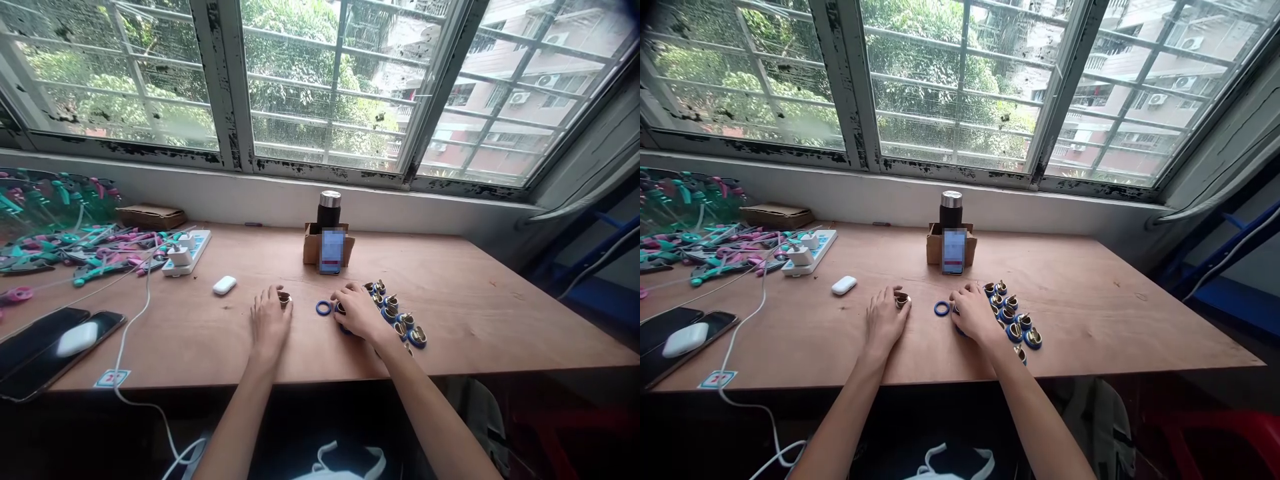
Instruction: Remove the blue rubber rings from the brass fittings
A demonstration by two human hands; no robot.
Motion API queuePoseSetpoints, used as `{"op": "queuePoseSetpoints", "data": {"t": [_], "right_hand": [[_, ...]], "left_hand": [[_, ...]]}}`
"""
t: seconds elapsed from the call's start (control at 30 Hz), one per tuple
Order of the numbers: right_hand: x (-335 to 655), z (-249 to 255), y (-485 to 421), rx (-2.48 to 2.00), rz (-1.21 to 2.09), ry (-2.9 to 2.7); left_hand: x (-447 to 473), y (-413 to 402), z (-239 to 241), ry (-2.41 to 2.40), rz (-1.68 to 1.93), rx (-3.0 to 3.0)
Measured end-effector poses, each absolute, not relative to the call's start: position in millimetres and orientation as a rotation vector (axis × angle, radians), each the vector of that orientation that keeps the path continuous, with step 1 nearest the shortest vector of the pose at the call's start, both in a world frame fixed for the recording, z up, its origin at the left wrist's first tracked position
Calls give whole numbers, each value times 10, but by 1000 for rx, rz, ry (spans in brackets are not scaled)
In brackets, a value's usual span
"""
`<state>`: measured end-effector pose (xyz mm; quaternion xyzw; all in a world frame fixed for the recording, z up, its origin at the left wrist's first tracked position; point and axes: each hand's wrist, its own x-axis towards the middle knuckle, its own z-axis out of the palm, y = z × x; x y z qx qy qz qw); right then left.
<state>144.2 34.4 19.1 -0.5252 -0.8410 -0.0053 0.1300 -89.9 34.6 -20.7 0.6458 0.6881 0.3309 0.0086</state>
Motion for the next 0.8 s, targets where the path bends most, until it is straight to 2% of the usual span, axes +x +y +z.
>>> {"op": "queuePoseSetpoints", "data": {"t": [0.2, 0.33, 0.5, 0.63, 0.8], "right_hand": [[1408, 170, 269, -1574, -46, -2371], [1375, 192, 208, -1519, -87, -2357], [1328, 212, 116, -1487, -128, -2386], [1298, 195, 74, -1514, -86, -2404], [1284, 150, 64, -1530, -39, -2362]], "left_hand": [[-866, 302, -71, 2176, 1386, 2011], [-839, 261, 7, 1980, 1742, 2092], [-779, 220, 23, 1762, 1911, 2158], [-713, 176, 64, 1612, 1780, 2169], [-525, 87, 52, 1469, 1262, 2148]]}}
